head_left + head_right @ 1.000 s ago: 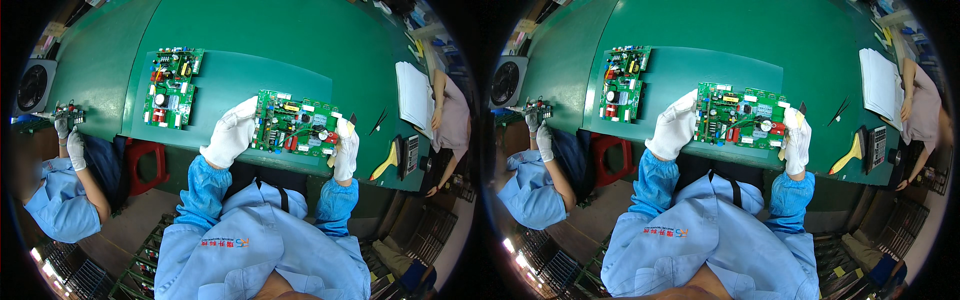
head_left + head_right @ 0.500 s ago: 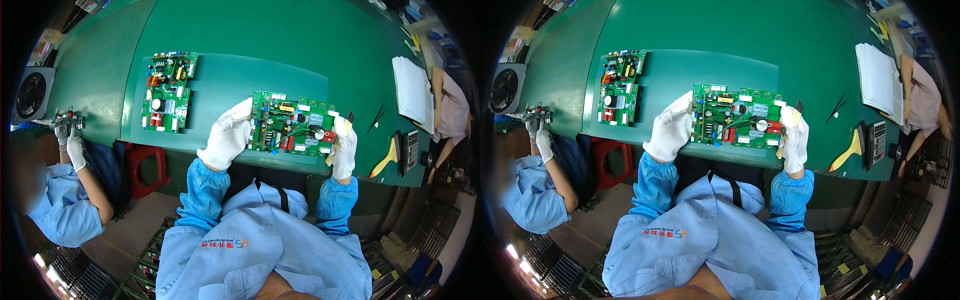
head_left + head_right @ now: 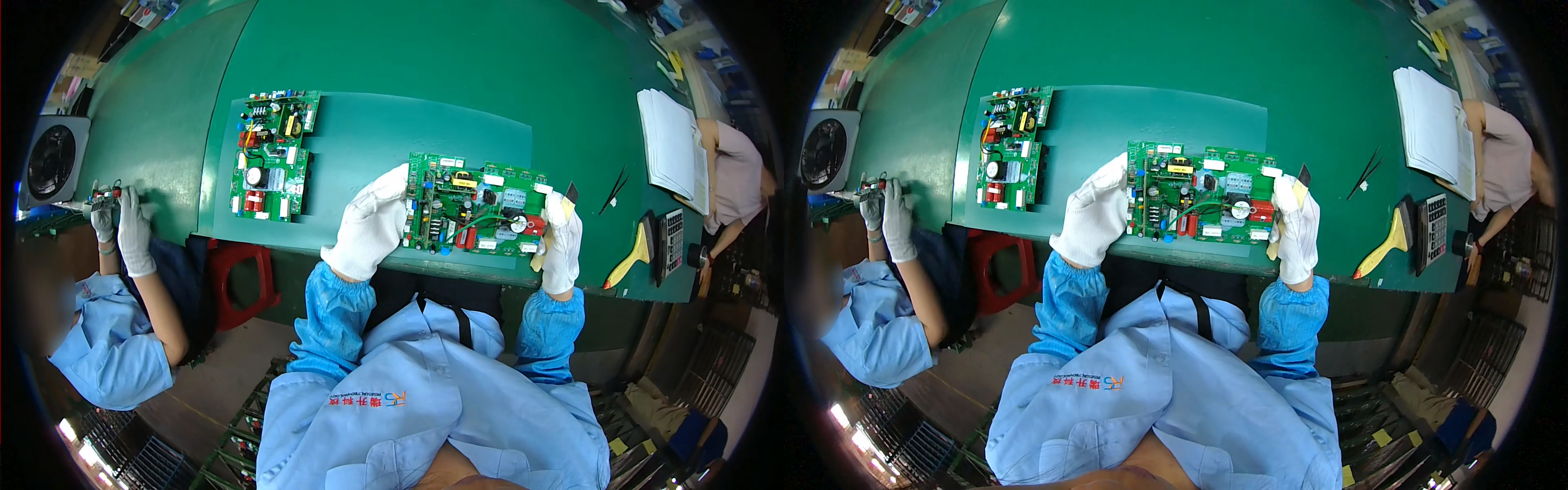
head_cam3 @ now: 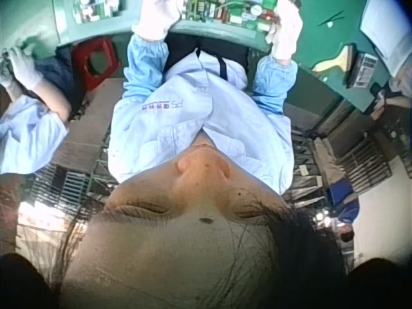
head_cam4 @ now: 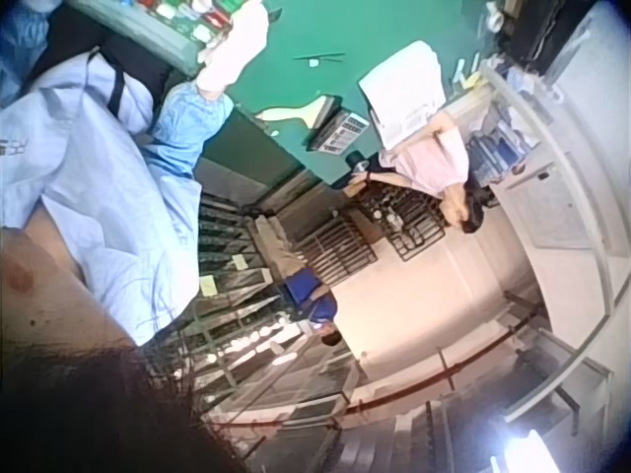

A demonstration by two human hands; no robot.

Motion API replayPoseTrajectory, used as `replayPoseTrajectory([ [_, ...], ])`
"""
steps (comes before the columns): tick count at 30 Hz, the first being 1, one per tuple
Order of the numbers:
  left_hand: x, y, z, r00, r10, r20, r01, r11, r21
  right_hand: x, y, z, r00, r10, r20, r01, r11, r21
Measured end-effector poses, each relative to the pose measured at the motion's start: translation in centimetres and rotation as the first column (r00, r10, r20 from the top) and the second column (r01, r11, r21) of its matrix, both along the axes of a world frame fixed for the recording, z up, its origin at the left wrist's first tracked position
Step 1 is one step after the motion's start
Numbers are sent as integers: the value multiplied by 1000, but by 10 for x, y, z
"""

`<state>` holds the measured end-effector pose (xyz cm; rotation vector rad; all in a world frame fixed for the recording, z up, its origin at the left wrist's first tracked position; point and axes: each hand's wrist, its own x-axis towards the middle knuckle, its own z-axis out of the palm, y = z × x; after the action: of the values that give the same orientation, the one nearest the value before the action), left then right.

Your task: Inspecting and organizing electronic circuit boards at a factory workbench.

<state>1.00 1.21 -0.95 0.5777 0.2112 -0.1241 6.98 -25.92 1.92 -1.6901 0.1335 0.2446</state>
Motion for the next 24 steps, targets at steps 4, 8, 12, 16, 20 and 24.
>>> replayPoseTrajectory([
  [4,2,-1,6,1000,-19,2,17,951,309,1,2,-4,999,-37,18,36,998,53],
  [8,0,0,0,1000,-1,9,2,1000,-29,-1,8,4,999,-45,-11,45,994,97],
  [12,1,1,5,999,-31,-6,32,999,44,-1,9,5,999,-39,6,38,993,114],
  [16,-1,-2,8,999,15,-29,-16,1000,-27,-1,6,2,999,-17,50,13,996,88],
  [20,0,0,3,1000,-5,24,6,999,-38,-1,7,4,999,-23,45,19,997,76],
  [24,-1,0,4,1000,-17,5,17,999,-27,-1,6,6,999,-21,-26,24,995,96],
])
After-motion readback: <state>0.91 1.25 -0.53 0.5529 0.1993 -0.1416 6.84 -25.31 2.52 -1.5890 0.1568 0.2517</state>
